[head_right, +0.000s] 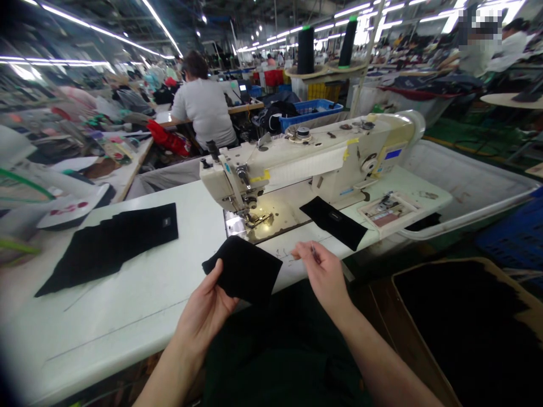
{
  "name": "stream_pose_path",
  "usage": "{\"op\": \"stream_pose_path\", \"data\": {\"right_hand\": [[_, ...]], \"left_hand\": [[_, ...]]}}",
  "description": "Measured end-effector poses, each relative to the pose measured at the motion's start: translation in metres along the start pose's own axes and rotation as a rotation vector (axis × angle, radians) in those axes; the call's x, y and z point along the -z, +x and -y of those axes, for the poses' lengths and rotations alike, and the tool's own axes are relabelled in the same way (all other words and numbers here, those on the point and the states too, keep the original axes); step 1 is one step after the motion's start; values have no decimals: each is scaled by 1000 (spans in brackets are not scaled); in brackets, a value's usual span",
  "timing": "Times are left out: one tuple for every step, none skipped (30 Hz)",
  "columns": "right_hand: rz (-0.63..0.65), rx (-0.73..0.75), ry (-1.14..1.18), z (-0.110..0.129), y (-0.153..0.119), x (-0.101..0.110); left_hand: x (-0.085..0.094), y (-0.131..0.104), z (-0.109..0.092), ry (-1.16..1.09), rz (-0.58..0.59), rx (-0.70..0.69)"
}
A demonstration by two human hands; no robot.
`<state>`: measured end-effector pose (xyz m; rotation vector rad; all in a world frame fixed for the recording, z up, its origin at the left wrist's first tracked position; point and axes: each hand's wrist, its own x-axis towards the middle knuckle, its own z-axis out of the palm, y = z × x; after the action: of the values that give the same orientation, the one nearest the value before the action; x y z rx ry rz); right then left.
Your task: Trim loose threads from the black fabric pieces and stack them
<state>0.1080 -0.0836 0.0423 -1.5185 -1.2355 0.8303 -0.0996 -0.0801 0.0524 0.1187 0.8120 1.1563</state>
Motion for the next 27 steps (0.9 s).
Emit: {"op": "stream_pose_path", "data": {"right_hand": [[81, 1, -11, 0, -1, 0], [145, 3, -26, 0, -1, -1], [167, 7, -41, 0, -1, -1], [145, 16, -53, 0, 0, -2], [92, 35, -67, -1, 2, -3], [37, 67, -89, -3, 5, -3], [6, 117, -128, -4, 8, -5], [22, 190, -185, -6, 12, -6], [84, 284, -257, -8, 16, -9], [169, 388, -338, -10, 19, -13], [264, 491, -420, -12, 21, -18], [354, 585, -497, -13, 23, -22], [431, 663, -564, -14, 22, -25], [492, 718, -620, -15, 21, -26], [535, 746, -668, -16, 18, -25], [561, 747, -712, -16, 15, -20], [560, 716, -758, -15, 11, -12], [547, 660, -808, -13, 7, -2], [516, 584, -867, -10, 4, 9], [477, 491, -940, -8, 2, 19], [440, 406, -1006, -5, 1, 26], [437, 373, -1037, -2, 1, 30], [437, 386, -1026, 0, 1, 29], [444, 439, -981, 1, 1, 22], [467, 525, -910, 2, 0, 12], [512, 617, -828, 2, -2, 0], [562, 700, -753, 2, -4, -14]], "left_hand": [[0, 0, 0, -3, 7, 12], [1, 0, -1, -6, 13, 17], [2, 0, -2, -9, 18, 7], [3, 0, -5, -17, 19, -26], [4, 0, -10, -32, 21, -82], [4, -1, -16, -53, 20, -155], [4, -1, -22, -79, 20, -238], [3, -2, -29, -103, 20, -312], [2, -3, -35, -120, 9, -375], [0, -3, -40, -124, -5, -425], [-3, -4, -44, -117, -21, -461], [-5, -5, -46, -101, -35, -486], [-6, -5, -47, -83, -43, -499], [-7, -5, -47, -67, -46, -504], [-6, -5, -47, -57, -49, -504], [-5, -5, -48, -52, -54, -501], [-2, -5, -49, -50, -63, -500], [1, -5, -51, -50, -74, -503], [4, -5, -53, -55, -86, -512], [6, -6, -56, -63, -95, -525], [8, -6, -58, -74, -101, -541], [9, -6, -59, -87, -104, -557], [8, -6, -60, -97, -105, -571], [6, -6, -59, -102, -103, -580], [4, -5, -58, -99, -96, -581], [1, -5, -56, -88, -85, -575], [-2, -5, -54, -71, -68, -567]]}}
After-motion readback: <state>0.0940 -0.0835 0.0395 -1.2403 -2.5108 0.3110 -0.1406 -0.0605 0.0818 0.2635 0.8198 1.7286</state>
